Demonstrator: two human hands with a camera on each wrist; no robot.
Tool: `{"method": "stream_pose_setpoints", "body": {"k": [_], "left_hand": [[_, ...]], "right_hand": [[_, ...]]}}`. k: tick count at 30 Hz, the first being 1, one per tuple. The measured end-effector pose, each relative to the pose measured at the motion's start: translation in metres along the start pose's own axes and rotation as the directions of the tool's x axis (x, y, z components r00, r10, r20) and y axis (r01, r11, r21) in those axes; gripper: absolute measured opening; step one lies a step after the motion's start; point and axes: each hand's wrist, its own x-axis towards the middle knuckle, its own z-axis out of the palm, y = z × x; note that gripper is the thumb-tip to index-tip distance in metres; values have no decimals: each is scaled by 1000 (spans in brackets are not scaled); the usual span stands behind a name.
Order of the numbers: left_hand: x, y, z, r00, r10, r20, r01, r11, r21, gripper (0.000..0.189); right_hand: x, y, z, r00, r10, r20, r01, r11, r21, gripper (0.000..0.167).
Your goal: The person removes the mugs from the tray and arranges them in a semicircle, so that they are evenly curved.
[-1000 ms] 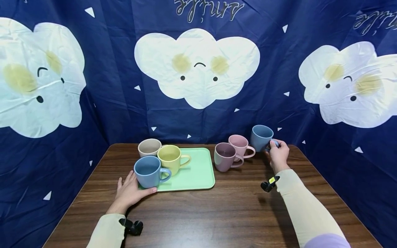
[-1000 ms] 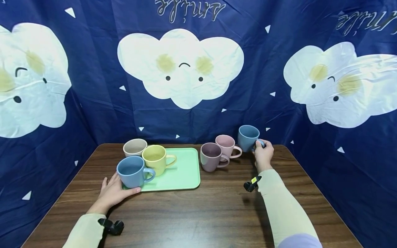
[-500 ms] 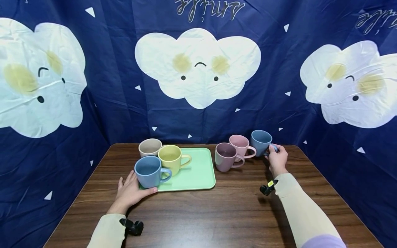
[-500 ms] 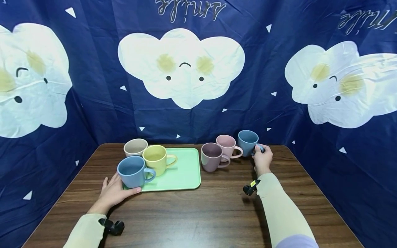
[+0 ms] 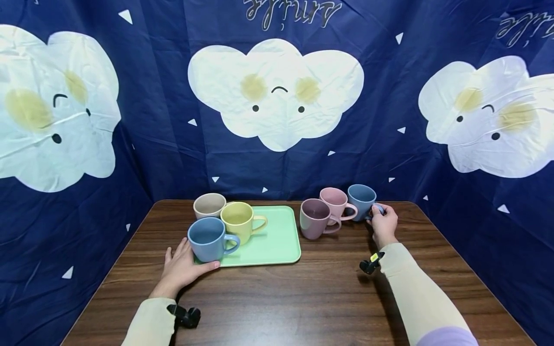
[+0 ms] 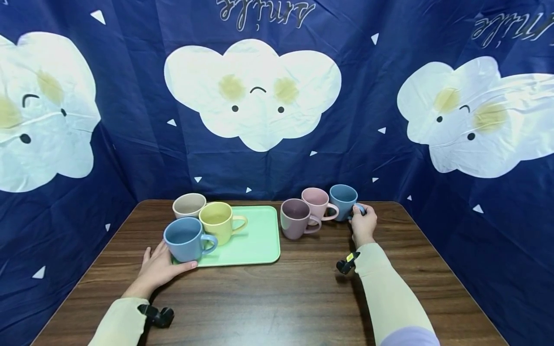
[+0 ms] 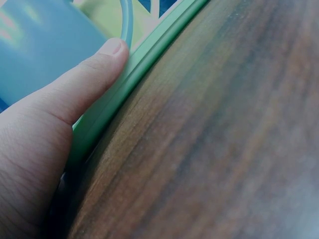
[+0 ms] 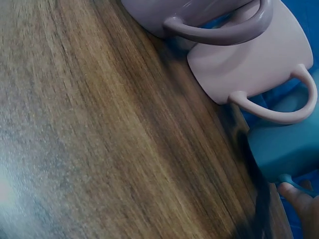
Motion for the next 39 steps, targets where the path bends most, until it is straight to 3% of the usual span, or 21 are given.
{"method": "stream_pose_setpoints", "body": {"k": [15,32,39], "left_hand": [[0,0,0,1000,3,-7,-3,1000,2,130],[-2,2,-1,1000,-4,2,4,1000,19,129],[-3,4,-2,1000,-4,2,4,1000,20,129]], "right_hand": [[-2,8,2,1000,-21,5,21,998,52,30],[7,10,-1,996,-46,73,45,999,25,30],[14,10,-5,993,-19,118,20,1000,-8,31]]}}
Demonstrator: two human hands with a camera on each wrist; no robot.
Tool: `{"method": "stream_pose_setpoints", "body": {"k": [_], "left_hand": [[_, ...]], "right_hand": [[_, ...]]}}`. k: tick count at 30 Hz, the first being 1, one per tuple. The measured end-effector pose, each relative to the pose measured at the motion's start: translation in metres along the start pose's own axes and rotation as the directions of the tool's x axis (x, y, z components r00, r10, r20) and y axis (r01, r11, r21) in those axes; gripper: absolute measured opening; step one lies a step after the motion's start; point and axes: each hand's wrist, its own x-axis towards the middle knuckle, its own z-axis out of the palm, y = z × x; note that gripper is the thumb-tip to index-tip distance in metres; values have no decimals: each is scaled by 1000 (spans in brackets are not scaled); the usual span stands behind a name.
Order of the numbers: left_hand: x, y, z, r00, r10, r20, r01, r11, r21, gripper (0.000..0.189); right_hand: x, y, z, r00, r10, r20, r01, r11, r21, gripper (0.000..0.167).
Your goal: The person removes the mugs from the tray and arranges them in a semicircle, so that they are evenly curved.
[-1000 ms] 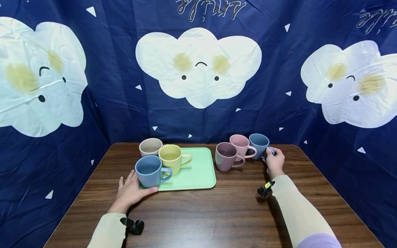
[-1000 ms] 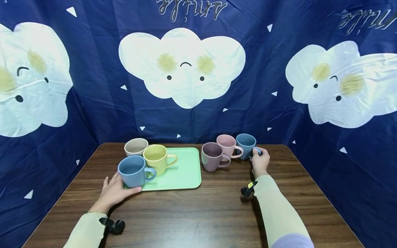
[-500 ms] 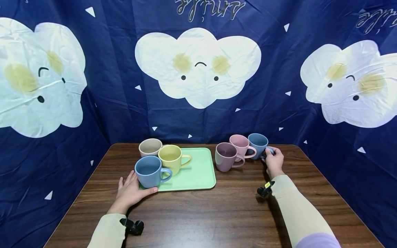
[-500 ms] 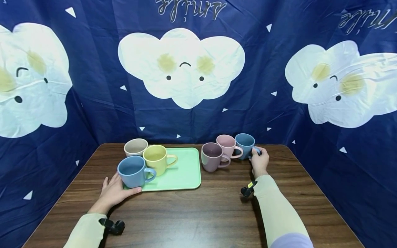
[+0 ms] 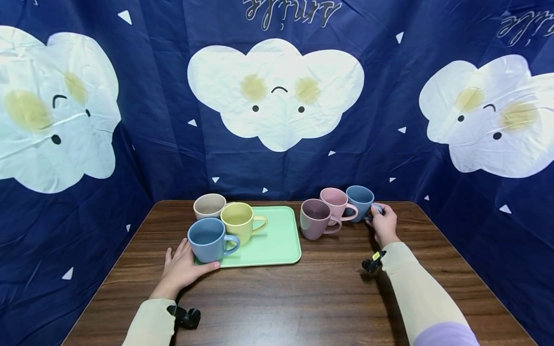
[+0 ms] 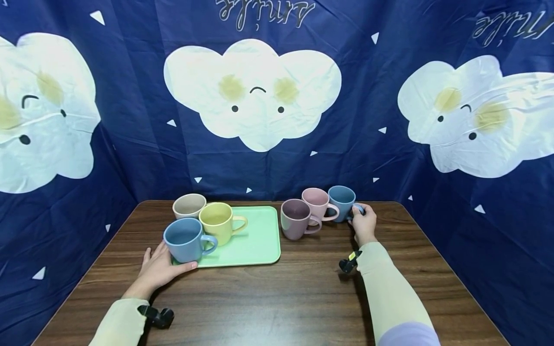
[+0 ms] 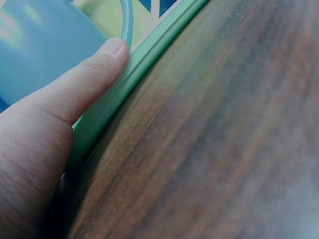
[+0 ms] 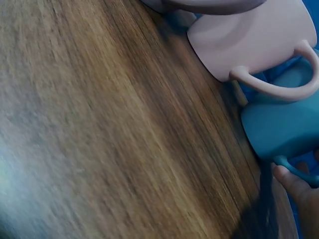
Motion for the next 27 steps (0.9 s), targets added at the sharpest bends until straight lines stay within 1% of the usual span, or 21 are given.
{"method": "stream_pose_setpoints", "body": {"k": [8,17,22,24,27], "left_hand": [[0,-1,0,1000,6,-7,-6,1000,1,128],[-1,0,-1,1000,11,-4,-11,1000,-1,128],[0,-1,1,1000,11,-7,-11,1000,-3,128],[0,-2,1,1000,12,-10,-12,1000,-4,128],[1,-3,1,1000,13,-15,-13,1000,-6,128]], "right_hand": [[2,0,-4,998,42,46,-42,999,10,33],[4,1,-6,996,58,64,-57,998,-15,32],[5,-3,-7,993,87,76,-84,996,-43,31],[5,-8,-6,995,82,63,-78,995,-60,33],[3,-18,-4,1000,17,18,-15,992,-126,39]]}}
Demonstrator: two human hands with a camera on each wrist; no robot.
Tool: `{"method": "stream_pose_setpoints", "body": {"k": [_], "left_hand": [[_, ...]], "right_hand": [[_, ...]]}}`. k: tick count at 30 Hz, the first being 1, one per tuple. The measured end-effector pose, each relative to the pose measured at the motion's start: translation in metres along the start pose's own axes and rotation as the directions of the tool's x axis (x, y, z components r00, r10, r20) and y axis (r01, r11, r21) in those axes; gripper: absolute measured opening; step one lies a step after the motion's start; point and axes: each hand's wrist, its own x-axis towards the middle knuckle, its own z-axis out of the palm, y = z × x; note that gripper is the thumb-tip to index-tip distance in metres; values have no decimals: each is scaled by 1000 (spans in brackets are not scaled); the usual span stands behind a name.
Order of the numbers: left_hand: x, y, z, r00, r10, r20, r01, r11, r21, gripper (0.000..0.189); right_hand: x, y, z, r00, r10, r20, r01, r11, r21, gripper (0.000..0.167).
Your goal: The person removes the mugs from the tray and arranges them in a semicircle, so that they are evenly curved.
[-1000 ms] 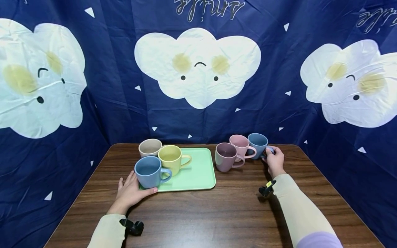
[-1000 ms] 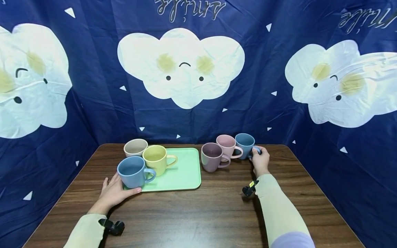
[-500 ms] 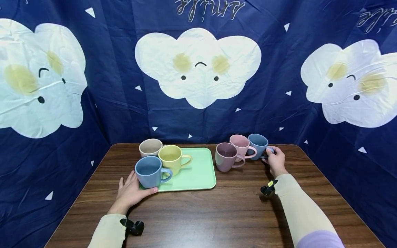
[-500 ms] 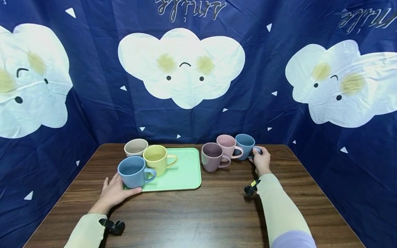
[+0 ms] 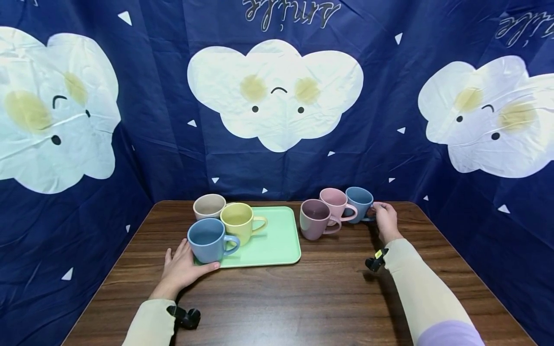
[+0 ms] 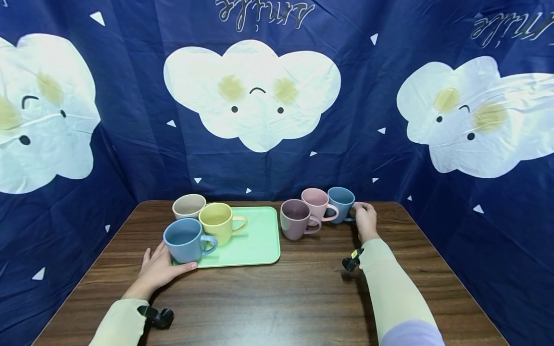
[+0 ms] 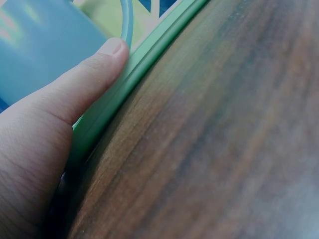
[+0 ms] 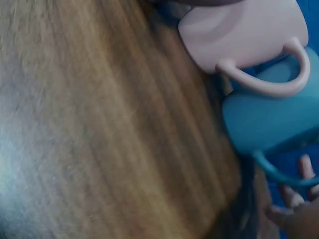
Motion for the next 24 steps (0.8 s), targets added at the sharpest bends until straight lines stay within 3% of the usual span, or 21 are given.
{"method": "stream_pose_setpoints", "body": {"k": [4,9,16,24], "left_hand": [[1,-1,1,1000,1,-1,-1,1000,-6,128],[1,0,2,1000,-7,9,7,1000,-4,129],[0,1,2,1000,-8,14,8,1000,4,129],[0,2,-1,1000,1,11,-1,1000,6,129]], "right_hand": [[-5,-18,4,990,-115,-85,109,992,-71,41],[-13,-46,18,964,-236,-121,230,971,-61,35],[-34,-81,52,937,-346,-60,345,938,-22,29],[-72,-106,103,910,-405,84,390,908,155,27]]}}
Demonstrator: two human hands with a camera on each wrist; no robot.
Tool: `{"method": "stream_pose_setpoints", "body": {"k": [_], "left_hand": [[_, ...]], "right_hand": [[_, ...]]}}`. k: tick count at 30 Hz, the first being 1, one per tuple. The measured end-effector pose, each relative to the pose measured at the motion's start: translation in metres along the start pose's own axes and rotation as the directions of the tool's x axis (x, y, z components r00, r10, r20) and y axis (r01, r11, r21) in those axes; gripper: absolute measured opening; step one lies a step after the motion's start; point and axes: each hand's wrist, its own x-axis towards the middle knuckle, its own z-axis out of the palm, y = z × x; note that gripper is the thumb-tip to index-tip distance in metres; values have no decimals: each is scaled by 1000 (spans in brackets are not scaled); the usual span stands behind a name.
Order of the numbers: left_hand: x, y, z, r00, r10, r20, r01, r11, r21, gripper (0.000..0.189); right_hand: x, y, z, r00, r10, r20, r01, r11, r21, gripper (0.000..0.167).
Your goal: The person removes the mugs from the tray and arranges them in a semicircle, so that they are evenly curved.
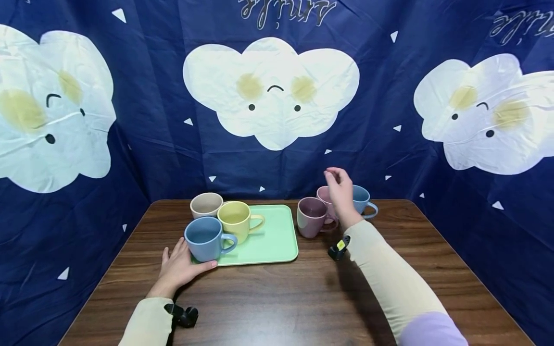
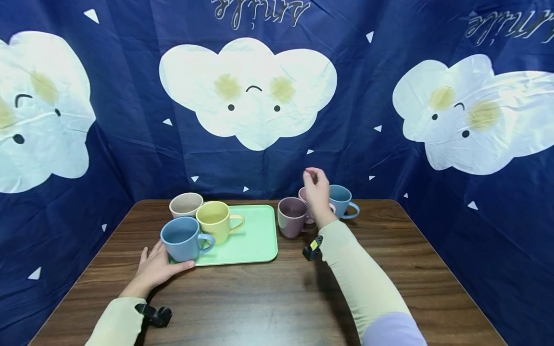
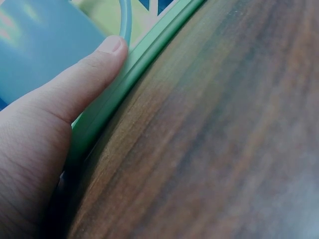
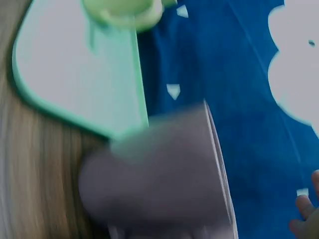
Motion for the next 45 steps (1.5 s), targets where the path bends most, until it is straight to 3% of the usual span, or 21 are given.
{"method": "stream_pose_setpoints", "body": {"k": [13,23,27,31,35,41,45], "left_hand": [[2,1,-1,1000,9,3,-9,1000,-4,129],[2,-7,-8,1000,21,-11,-21,1000,-8,129],[3,-9,-8,1000,21,-9,-21,1000,-10,130],[4,-8,-5,1000,29,-11,-29,1000,-13,129],[6,-6,-1,1000,28,-1,-28,1000,-10,129],[4,-2,-1,999,33,-1,-33,999,-9,128],[3,-3,-1,999,36,0,-36,999,-9,127]], "right_hand": [[-48,4,74,982,-73,173,37,979,203,23],[-73,28,117,956,-47,288,2,988,155,27],[-82,40,131,937,-8,350,-39,991,128,31],[-93,52,140,910,53,412,-98,991,89,33],[-103,58,142,898,71,435,-108,992,61,32],[-115,37,134,887,56,459,-105,991,82,26],[-120,34,135,880,94,466,-165,980,113,22]]}}
